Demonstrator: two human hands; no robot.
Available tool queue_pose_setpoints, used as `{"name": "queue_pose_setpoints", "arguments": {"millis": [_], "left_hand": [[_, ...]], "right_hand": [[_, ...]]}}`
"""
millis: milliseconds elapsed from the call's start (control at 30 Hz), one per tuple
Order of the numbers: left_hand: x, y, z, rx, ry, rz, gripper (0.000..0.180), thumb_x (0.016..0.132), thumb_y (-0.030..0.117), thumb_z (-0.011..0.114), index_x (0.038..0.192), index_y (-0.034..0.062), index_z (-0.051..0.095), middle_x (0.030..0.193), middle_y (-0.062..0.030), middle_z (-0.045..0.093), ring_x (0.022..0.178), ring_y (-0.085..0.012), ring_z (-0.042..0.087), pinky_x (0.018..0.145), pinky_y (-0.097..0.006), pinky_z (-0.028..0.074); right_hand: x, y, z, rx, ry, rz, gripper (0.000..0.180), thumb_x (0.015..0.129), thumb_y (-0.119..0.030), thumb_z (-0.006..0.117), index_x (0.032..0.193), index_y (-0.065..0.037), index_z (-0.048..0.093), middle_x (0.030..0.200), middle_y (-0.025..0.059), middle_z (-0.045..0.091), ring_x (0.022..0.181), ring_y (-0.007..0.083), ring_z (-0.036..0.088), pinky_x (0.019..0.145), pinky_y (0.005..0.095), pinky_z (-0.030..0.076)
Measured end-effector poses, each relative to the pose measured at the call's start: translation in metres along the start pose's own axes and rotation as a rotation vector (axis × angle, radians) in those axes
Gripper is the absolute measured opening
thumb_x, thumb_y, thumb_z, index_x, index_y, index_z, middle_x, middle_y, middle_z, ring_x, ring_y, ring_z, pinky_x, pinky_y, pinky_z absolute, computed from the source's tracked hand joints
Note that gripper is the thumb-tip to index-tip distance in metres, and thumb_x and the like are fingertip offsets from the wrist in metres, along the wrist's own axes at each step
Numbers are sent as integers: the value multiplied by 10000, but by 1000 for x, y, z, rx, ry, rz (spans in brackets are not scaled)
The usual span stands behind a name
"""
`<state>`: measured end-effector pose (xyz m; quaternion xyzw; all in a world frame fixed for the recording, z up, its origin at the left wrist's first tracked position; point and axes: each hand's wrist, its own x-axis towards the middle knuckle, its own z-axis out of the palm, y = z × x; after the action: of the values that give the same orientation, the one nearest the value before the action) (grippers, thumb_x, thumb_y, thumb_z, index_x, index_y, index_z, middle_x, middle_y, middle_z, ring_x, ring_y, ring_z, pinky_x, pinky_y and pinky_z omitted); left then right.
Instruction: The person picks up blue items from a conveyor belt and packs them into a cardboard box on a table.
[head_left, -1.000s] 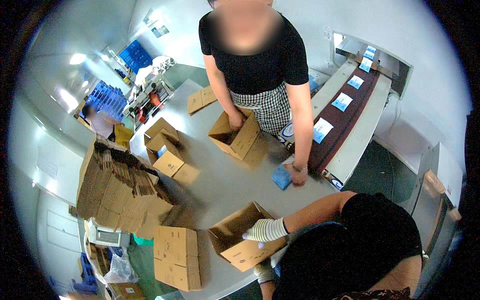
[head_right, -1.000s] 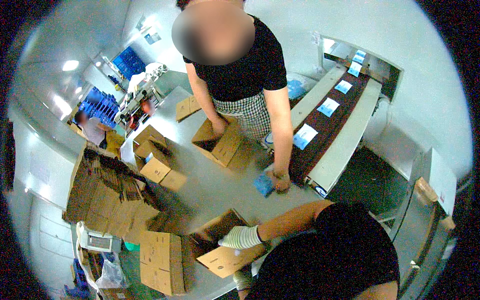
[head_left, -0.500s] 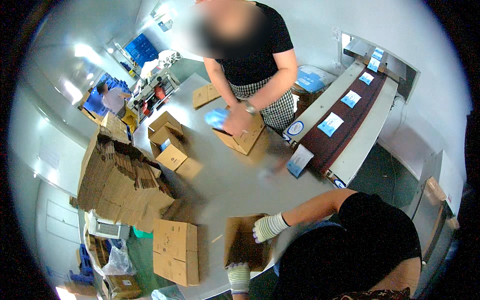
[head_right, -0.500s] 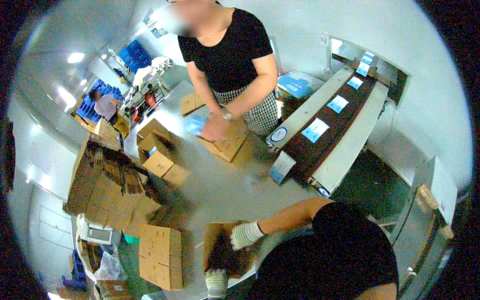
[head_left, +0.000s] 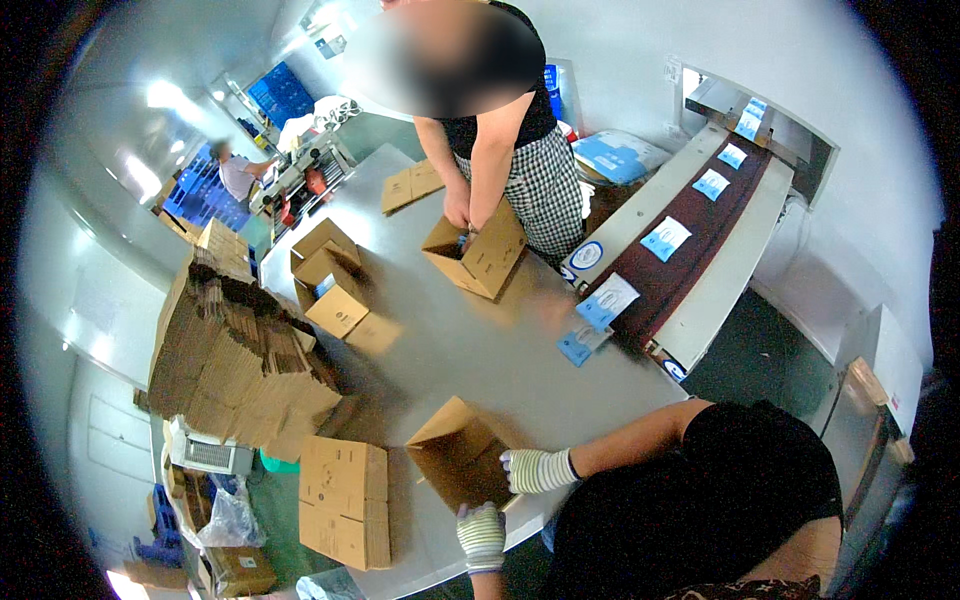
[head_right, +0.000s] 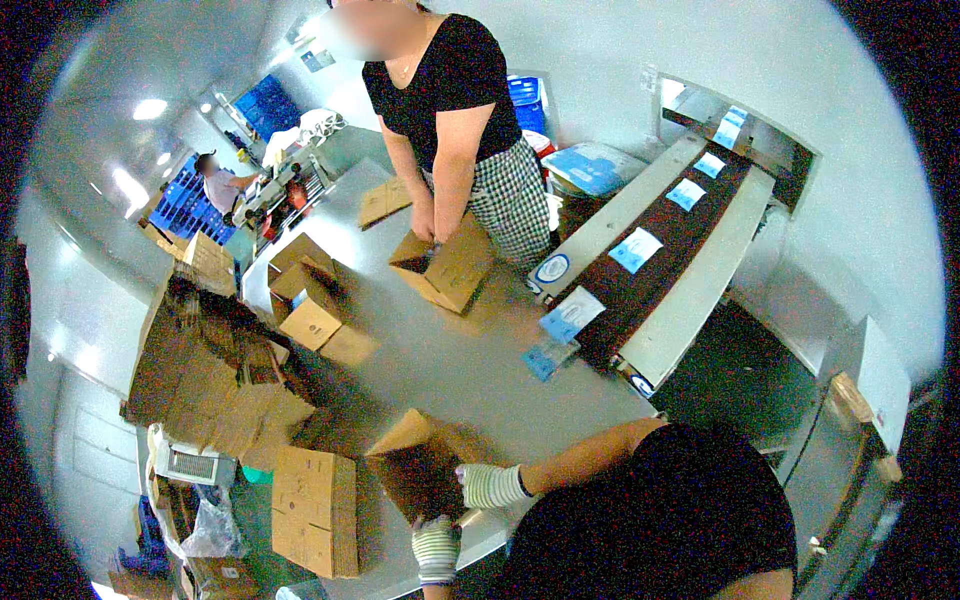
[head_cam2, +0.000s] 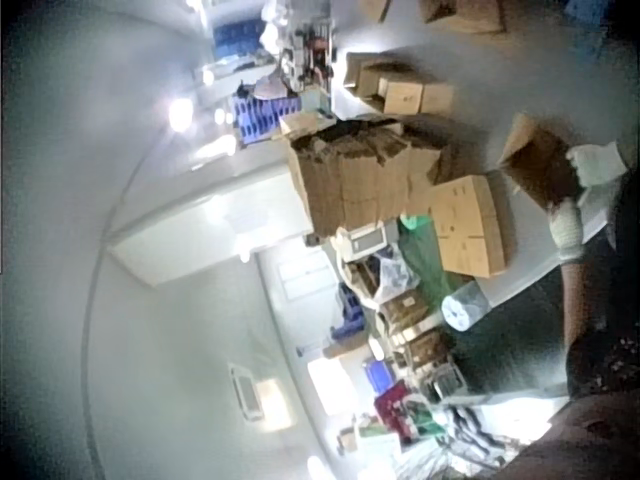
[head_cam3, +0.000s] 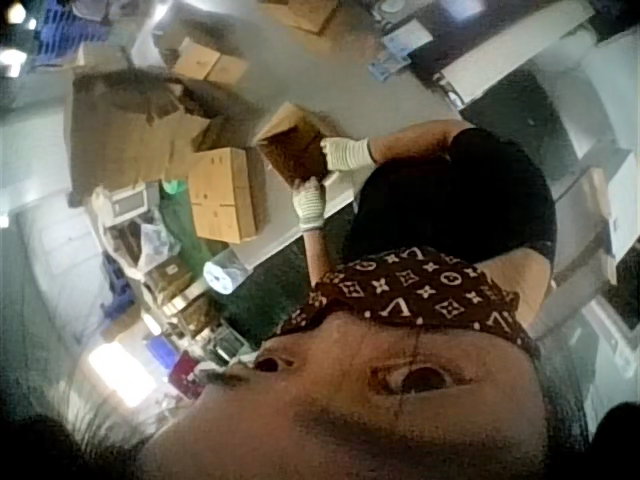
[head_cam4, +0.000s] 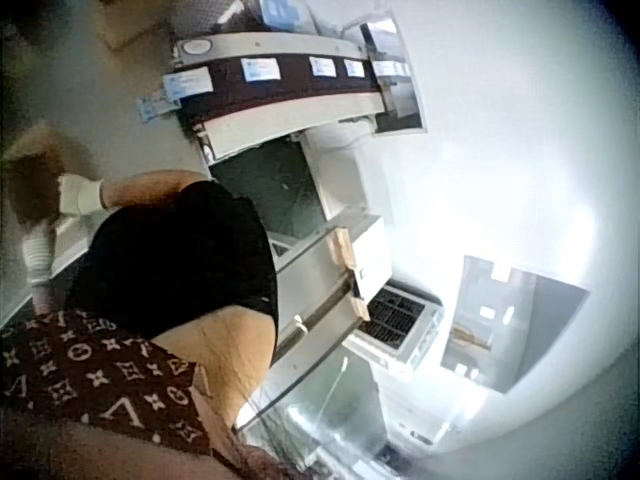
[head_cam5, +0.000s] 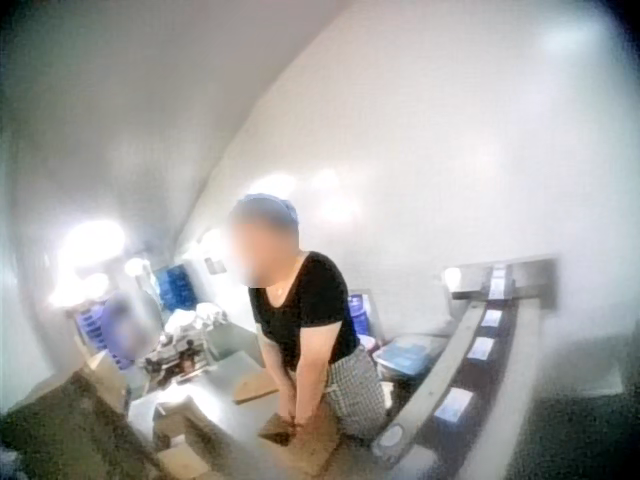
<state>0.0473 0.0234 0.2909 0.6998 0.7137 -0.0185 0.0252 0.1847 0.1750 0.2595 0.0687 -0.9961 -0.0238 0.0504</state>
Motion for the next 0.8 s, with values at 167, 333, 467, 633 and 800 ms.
{"name": "queue_pose_setpoints", "arguments": {"millis": [167,333,467,633,800], "left_hand": [[-4,3,6,7,-55,-48,234,707,343,628,688,112,588,645,-95,602,669,-264,597,802,-405,427],[1,-1,16,49,41,-100,289,679,402,654,648,122,589,598,-83,592,608,-261,586,723,-383,437],[8,5,10,-24,158,-159,296,664,391,672,620,118,566,587,-85,588,600,-255,580,744,-372,444],[8,7,10,-14,255,-155,304,659,394,676,627,115,559,587,-71,578,602,-235,573,761,-368,440],[8,10,12,-5,313,-165,297,655,386,687,653,117,561,592,-59,572,601,-225,566,766,-365,437]], "right_hand": [[11,-17,-7,38,-22,129,170,723,-191,520,579,-167,607,624,13,585,675,200,563,1019,454,294],[17,-8,-6,82,-75,106,153,729,-281,546,658,-176,632,651,-3,598,765,203,565,1046,457,249],[21,-7,2,65,-43,119,147,729,-219,533,623,-168,621,622,-6,576,723,191,559,1041,445,258],[25,-6,11,35,42,114,172,716,-168,524,560,-157,596,593,-3,556,685,185,550,1014,426,280],[27,-2,11,28,61,97,166,712,-167,528,562,-147,596,595,1,560,687,185,552,1005,419,291]]}}
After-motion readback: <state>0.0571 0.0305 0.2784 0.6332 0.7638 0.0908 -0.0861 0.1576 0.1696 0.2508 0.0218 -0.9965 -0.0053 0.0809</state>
